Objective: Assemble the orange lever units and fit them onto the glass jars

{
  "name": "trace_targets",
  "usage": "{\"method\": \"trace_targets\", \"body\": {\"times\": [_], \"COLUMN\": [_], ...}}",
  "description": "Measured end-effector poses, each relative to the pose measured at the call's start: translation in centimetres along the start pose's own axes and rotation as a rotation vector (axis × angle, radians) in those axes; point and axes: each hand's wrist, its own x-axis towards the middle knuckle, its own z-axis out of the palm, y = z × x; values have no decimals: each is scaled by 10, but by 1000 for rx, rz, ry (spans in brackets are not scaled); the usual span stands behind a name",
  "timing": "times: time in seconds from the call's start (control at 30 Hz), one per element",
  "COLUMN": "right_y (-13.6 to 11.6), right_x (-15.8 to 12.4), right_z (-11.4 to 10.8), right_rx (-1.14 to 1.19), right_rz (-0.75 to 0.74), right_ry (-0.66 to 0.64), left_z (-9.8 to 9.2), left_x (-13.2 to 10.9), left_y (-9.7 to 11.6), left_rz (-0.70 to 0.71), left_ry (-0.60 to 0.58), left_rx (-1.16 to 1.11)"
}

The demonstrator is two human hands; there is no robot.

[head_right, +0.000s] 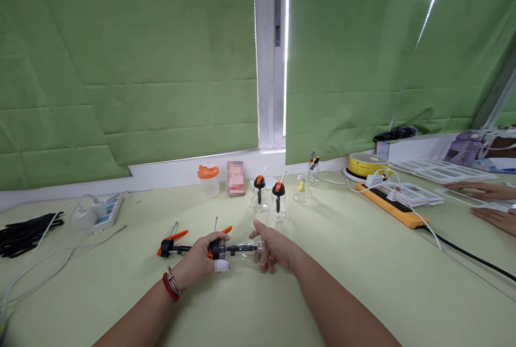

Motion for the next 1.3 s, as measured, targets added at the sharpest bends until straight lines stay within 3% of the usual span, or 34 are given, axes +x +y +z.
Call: {"method": "trace_targets", "body": {"times": [0.1, 0.33, 0.47, 0.87, 1.03, 1.3], "right_y": [-4, -15, -11, -3, -6, -17], "right_x": [-5, -20, -16, -1, -5, -26], "right_z": [0, -6, -5, -5, -5, -15], "right_rx": [57, 140, 153, -7, 24, 32], "right_rz": [-83, -293, -242, 7, -83, -246], "right_ry": [-4, -155, -180, -43, 20, -106], "left_z": [-1, -6, -8, -8, -8, -7], "left_x": [1, 2, 1, 0, 1, -1], "left_y": [-2, -5, -2, -4, -7, -2], "left_rz": [-2, 6, 23, 18, 23, 6], "left_ry": [4, 53, 66, 18, 16, 29], "left_rx": [-4, -63, -62, -36, -61, -56]}}
